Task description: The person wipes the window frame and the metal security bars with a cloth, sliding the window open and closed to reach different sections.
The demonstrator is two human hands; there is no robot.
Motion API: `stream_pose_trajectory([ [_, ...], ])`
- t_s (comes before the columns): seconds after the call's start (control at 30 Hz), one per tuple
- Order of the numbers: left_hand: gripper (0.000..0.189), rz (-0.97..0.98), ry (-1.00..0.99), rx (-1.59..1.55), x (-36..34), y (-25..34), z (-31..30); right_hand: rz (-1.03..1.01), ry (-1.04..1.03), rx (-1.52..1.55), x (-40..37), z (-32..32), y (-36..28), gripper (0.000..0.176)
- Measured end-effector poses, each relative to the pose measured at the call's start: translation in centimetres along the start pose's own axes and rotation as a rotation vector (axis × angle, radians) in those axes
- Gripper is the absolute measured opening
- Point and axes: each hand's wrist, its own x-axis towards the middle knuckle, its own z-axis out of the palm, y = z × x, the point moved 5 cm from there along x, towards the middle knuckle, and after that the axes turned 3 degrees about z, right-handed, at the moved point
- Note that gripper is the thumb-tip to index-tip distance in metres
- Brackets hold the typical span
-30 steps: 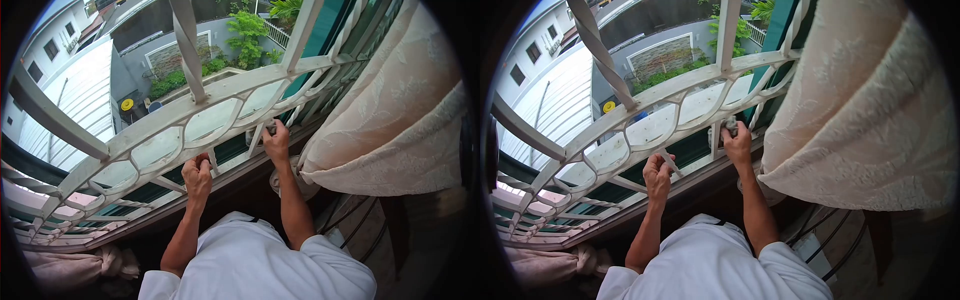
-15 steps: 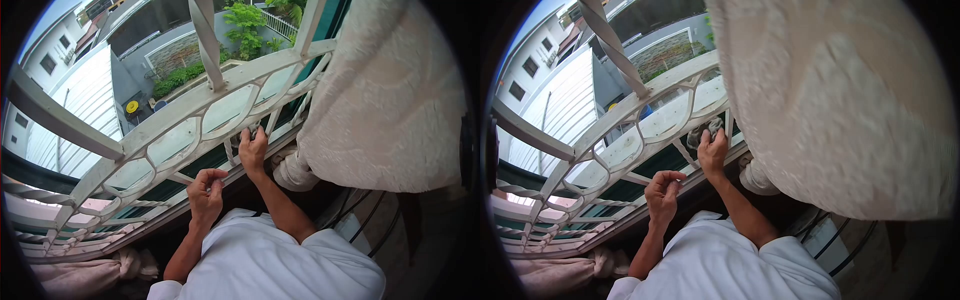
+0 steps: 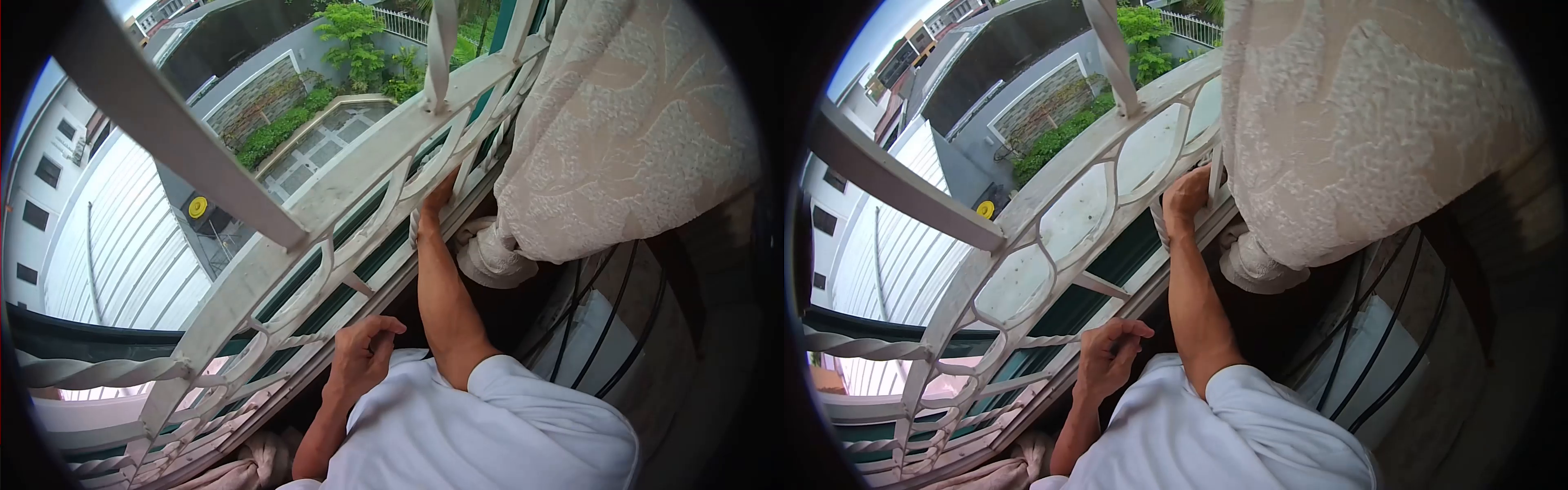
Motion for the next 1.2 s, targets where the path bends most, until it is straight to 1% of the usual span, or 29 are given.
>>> stream_pose_trajectory([
  [0.1, 0.022, 0.025, 0.033, 0.019, -1.6, 0.1, -2.0, 0.218, -0.154, 0.391, 1.5, 1.3, 0.0, 0.052],
  [0.13, 0.022, 0.025, 0.037, 0.028, -2.1, 0.1, -2.4, 0.263, -0.211, 0.456, 1.3, 1.5, 0.3, 0.050],
  [0.17, 0.022, 0.027, 0.033, 0.021, -2.4, 0.0, -2.7, 0.281, -0.247, 0.394, 0.5, 2.7, 3.6, 0.046],
  [0.23, 0.022, 0.023, 0.063, -0.029, -2.6, -0.2, -3.0, 0.273, -0.373, 0.225, -0.7, 2.7, 4.3, 0.044],
  [0.3, 0.023, 0.035, 0.028, -0.046, -2.3, 0.3, -2.8, 0.241, -0.500, 0.006, -1.2, 2.7, 5.2, 0.042],
  [0.37, 0.023, 0.061, -0.008, -0.053, -1.7, 1.0, -2.6, 0.200, -0.599, -0.243, -0.4, 0.7, 2.2, 0.042],
  [0.43, 0.024, 0.076, -0.073, -0.015, -1.4, 1.5, -2.2, 0.139, -0.553, -0.174, 0.1, 0.6, 1.9, 0.038],
  [0.47, 0.024, 0.084, -0.074, -0.006, -1.4, 1.8, -2.3, 0.118, -0.536, -0.148, 0.4, 0.7, 1.8, 0.037],
  [0.5, 0.024, 0.087, -0.070, -0.031, -1.5, 2.0, -2.4, 0.024, -0.571, -0.223, 0.2, 0.7, 1.6, 0.034],
  [0.57, 0.024, 0.089, -0.069, -0.053, -1.8, 1.9, -2.7, 0.054, -0.642, -0.212, -0.1, 0.9, 2.0, 0.027],
  [0.6, 0.023, 0.098, -0.035, -0.071, -1.8, 1.3, -2.9, 0.070, -0.678, -0.207, -0.3, 1.0, 2.2, 0.024],
  [0.63, 0.023, 0.112, -0.001, -0.093, -1.4, 1.1, -3.0, 0.127, -0.764, -0.084, -0.3, 0.1, 0.5, 0.022],
  [0.73, 0.022, 0.110, -0.002, -0.140, 0.0, 1.5, -1.9, 0.320, -1.013, 0.279, -2.0, -3.9, -4.4, 0.019],
  [0.8, 0.022, 0.113, -0.031, -0.105, 0.6, 2.4, -1.9, 0.388, -1.098, 0.408, -2.3, -2.3, -3.4, 0.018],
  [0.83, 0.022, 0.107, -0.051, -0.069, 0.4, 2.6, -1.9, 0.228, -0.738, 0.162, -1.1, -0.5, 0.0, 0.018],
  [0.87, 0.022, 0.090, -0.032, -0.069, -0.2, 2.1, -2.2, 0.202, -0.600, 0.080, -0.9, 0.6, 2.0, 0.019],
  [0.9, 0.021, 0.096, 0.026, -0.099, -0.7, 1.6, -2.7, 0.192, -0.562, 0.068, -0.9, 1.3, 3.2, 0.021],
  [0.93, 0.020, 0.105, 0.081, -0.130, -0.9, 1.1, -3.3, 0.191, -0.599, 0.113, -1.1, 1.9, 3.7, 0.023],
  [0.97, 0.020, 0.097, 0.094, -0.131, -0.9, 0.6, -3.5, 0.193, -0.655, 0.168, -1.8, 2.4, 4.4, 0.024],
  [1.03, 0.021, -0.058, 0.119, -0.177, -0.3, -0.9, -2.7, 0.355, -0.994, 0.359, -3.6, 0.7, 2.3, 0.026],
  [1.07, 0.021, -0.064, 0.123, -0.191, 0.4, -1.2, -1.6, 0.384, -1.080, 0.386, -3.7, -0.2, -0.1, 0.025],
  [1.1, 0.022, -0.006, 0.158, -0.111, 1.5, -0.7, -0.7, 0.414, -1.166, 0.409, -3.7, -1.2, -2.6, 0.026],
  [1.13, 0.024, 0.060, 0.200, -0.024, 3.1, 0.1, 0.2, 0.412, -1.171, 0.413, -3.1, -0.9, -2.6, 0.026],
  [1.17, 0.030, 0.014, 0.186, 0.043, 4.2, 0.6, 1.1, 0.578, -1.036, 0.451, -2.6, -1.1, -1.9, 0.024],
  [1.2, 0.030, 0.009, 0.199, 0.048, 5.3, 0.4, 2.4, 0.611, -0.936, 0.390, -1.9, -1.0, -1.4, 0.022],
])
